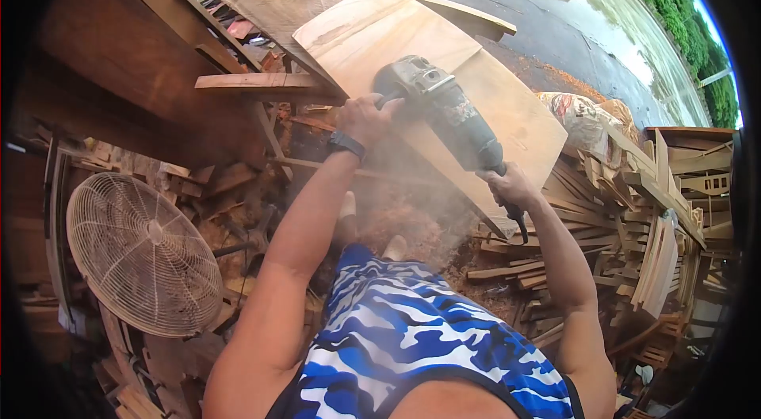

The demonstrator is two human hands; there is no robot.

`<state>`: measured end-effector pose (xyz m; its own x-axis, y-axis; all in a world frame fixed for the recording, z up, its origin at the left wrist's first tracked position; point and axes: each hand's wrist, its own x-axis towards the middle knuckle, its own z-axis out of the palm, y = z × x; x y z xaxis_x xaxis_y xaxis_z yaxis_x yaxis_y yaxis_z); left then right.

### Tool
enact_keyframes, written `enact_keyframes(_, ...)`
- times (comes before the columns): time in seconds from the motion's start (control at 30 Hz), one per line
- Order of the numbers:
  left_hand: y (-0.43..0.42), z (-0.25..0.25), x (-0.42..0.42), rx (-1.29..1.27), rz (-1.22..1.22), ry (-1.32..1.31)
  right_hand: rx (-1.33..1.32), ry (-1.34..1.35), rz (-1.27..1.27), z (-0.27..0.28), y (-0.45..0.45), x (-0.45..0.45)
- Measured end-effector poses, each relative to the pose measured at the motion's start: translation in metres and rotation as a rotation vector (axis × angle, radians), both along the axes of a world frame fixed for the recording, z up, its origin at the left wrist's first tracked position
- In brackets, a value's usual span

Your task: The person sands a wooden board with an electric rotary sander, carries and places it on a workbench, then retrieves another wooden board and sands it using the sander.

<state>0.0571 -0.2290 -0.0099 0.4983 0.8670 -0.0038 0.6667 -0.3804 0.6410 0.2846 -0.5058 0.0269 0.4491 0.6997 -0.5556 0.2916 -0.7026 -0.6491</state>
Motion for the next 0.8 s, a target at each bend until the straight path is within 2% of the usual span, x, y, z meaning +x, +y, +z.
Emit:
enact_keyframes(0.07,-0.004,0.011,-0.019,-0.015,0.026,-0.023,0.023,0.071,0.041,0.000,0.004,-0.011)
enact_keyframes(0.2,0.013,0.011,-0.043,-0.003,0.082,0.005,0.014,-0.026,0.134,0.010,0.029,-0.034)
enact_keyframes(0.37,0.057,0.017,-0.059,0.059,0.188,0.094,-0.045,-0.098,0.123,0.006,0.082,-0.046)
enact_keyframes(0.43,0.083,0.016,-0.066,-0.030,0.146,0.073,0.000,-0.066,0.143,0.013,0.104,-0.053)
enact_keyframes(0.57,0.138,0.009,-0.073,-0.028,0.122,0.061,0.073,-0.011,0.138,-0.008,0.151,-0.051)
enact_keyframes(0.67,0.177,0.009,-0.073,0.063,0.131,0.074,0.029,0.012,0.145,-0.005,0.190,-0.049)
enact_keyframes(0.8,0.214,0.024,-0.063,-0.070,0.093,0.060,-0.004,-0.010,0.140,0.008,0.229,-0.047)
